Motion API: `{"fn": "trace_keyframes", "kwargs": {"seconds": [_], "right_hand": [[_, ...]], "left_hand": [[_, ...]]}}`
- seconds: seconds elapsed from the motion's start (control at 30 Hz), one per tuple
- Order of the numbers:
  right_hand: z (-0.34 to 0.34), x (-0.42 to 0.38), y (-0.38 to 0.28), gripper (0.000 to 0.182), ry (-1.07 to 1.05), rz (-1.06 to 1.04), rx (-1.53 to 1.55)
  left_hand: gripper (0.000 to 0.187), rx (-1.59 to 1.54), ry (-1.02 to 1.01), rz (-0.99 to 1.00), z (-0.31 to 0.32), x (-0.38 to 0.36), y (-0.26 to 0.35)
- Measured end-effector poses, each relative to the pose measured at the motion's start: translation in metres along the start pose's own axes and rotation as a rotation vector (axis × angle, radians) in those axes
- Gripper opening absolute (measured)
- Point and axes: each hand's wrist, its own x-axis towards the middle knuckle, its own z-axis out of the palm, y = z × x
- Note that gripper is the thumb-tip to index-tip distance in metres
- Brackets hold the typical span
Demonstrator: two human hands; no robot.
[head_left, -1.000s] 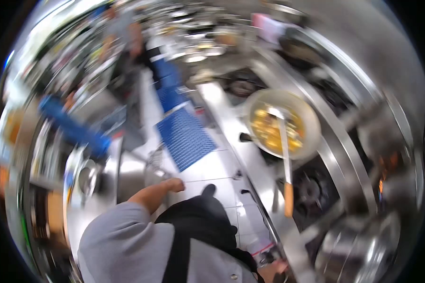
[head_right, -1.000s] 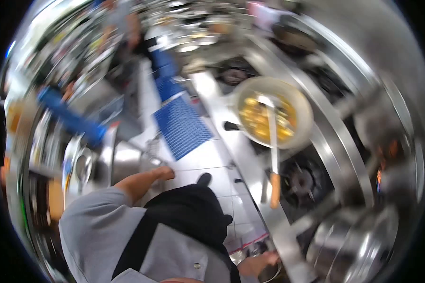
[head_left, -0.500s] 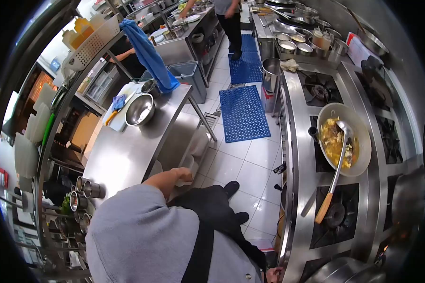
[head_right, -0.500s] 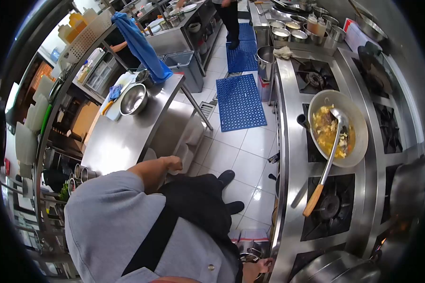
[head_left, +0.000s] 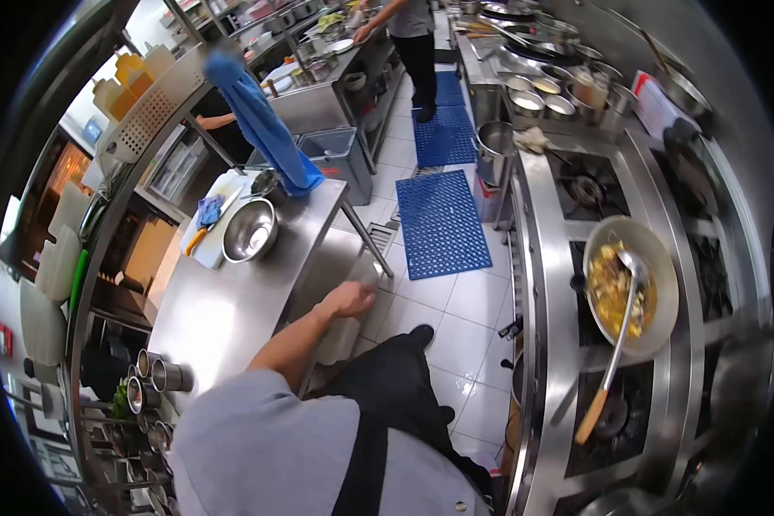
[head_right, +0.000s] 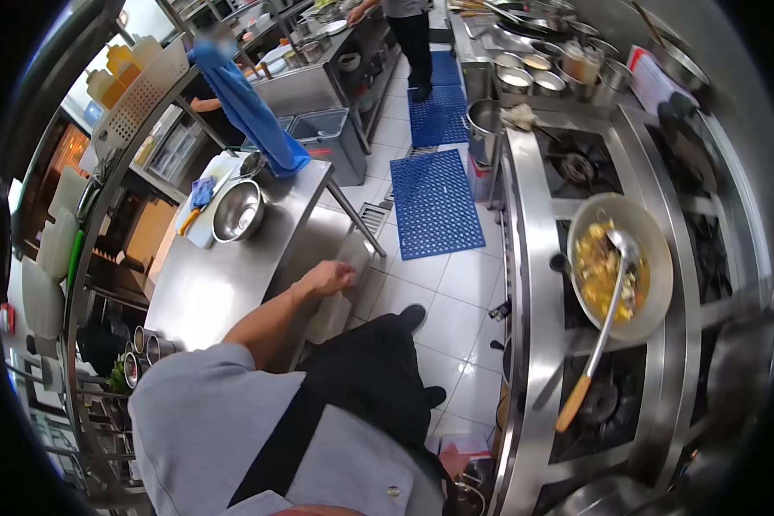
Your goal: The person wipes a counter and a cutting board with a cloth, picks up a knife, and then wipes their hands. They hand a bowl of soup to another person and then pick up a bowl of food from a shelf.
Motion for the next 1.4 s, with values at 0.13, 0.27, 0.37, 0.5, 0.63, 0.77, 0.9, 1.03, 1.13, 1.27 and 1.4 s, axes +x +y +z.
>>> {"fn": "trace_keyframes", "kwargs": {"seconds": [0.13,0.27,0.37,0.5,0.63,0.77,0.9,1.03,1.13,1.27,1.4], "right_hand": [[0.076,-0.011,-0.169,0.043,-0.144,-0.222,-0.478],[0.124,-0.024,-0.311,0.046,-0.185,-0.288,-0.534],[0.154,-0.010,-0.409,0.053,-0.194,-0.315,-0.272],[0.234,0.069,-0.521,0.041,-0.175,-1.041,-0.873],[0.320,-0.015,-0.704,0.032,-0.513,-0.512,-0.144],[0.383,-0.068,-0.844,0.031,-0.739,-0.839,-0.311],[0.421,-0.152,-0.986,0.030,-0.898,-1.092,-0.304],[0.440,-0.233,-1.102,0.029,-1.089,-1.373,-0.184],[0.444,-0.287,-1.170,0.030,-1.226,-1.724,-0.123],[0.469,-0.349,-1.220,0.049,-1.351,-2.283,0.015],[0.513,-0.396,-1.191,0.056,-1.408,-2.587,0.034]], "left_hand": [[0.024,-0.325,0.768,-0.215,-0.132,0.039,0.039],[0.027,-0.197,1.512,0.001,-0.284,0.084,-0.006],[0.032,-0.250,1.738,0.107,-0.358,0.113,-0.060],[0.048,-1.104,1.318,0.182,-0.385,0.130,-0.125],[0.047,-1.481,1.000,-0.063,-0.378,0.136,-0.107],[0.053,-1.321,0.929,-0.012,-0.352,0.141,-0.146],[0.052,-1.135,1.012,-0.003,-0.346,0.153,-0.158],[0.051,-1.239,1.212,-0.083,-0.351,0.179,-0.126],[0.050,-1.325,1.387,-0.109,-0.356,0.207,-0.096],[0.049,-1.418,1.613,-0.111,-0.359,0.247,-0.067],[0.047,-1.512,1.864,-0.057,-0.373,0.278,-0.054]]}}
